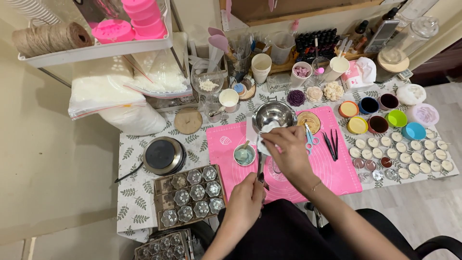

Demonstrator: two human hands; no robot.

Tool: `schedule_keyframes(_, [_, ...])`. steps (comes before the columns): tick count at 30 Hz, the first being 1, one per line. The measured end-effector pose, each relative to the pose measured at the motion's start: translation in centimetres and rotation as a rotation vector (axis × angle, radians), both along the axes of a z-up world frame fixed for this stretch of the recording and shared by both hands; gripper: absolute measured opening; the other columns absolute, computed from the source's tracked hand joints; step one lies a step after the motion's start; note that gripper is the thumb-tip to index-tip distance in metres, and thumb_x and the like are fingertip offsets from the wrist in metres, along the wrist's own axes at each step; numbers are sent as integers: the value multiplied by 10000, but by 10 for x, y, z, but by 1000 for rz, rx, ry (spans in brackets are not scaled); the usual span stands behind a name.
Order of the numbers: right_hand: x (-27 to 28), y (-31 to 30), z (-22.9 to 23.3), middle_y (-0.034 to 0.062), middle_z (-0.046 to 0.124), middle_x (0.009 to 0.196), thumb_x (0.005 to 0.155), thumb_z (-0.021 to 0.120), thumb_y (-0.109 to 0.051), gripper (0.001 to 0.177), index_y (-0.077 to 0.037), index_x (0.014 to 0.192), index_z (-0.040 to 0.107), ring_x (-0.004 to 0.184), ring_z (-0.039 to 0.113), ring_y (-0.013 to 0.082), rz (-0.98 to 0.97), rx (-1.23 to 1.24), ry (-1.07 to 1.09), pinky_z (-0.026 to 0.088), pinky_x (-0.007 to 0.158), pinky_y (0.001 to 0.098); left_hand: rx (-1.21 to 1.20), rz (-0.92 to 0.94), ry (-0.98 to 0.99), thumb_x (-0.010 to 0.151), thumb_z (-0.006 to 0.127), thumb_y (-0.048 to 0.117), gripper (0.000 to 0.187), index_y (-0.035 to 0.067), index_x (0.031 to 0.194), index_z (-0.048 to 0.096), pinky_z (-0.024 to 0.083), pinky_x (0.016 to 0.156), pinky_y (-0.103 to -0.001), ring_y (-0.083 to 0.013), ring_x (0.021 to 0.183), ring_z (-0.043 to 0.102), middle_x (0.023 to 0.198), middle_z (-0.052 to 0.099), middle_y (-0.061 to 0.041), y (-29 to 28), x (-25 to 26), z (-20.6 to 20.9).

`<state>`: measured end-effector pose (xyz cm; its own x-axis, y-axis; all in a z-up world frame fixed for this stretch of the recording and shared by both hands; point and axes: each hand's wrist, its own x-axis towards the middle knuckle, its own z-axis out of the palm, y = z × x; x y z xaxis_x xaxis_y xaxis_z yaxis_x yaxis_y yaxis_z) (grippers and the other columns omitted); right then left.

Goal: Making candles by melting wax, adding fragrance, and pouring into molds.

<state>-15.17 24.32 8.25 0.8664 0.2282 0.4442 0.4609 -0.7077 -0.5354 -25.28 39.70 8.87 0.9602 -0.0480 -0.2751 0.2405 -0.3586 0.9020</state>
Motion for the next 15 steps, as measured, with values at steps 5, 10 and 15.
schedule_keyframes(5, [-9,6,22,41,707,1098,842,744,-113,323,-130,1164,758,1058,470,296,29,-25,8,405,959,407,57,8,-38,984,547,158,145,17,962,575,502,599,-434,-335,645,669,698,660,-170,6,1,0])
schedule_keyframes(10, [-6,5,16,9,730,1085,848,739,-113,279,-164,1121,771,1046,479,288,124,18,134,409,966,395,16,34,-85,974,575,171,164,9,948,583,504,570,-399,-287,588,662,676,651,-138,7,-1,-7])
schedule_keyframes(15, [-9,1,27,-3,739,982,821,755,-122,197,-166,1007,800,975,496,286,197,-98,79,403,944,393,-24,61,80,1021,485,214,220,37,931,579,460,533,-369,-205,518,591,611,635,-90,9,1,-2])
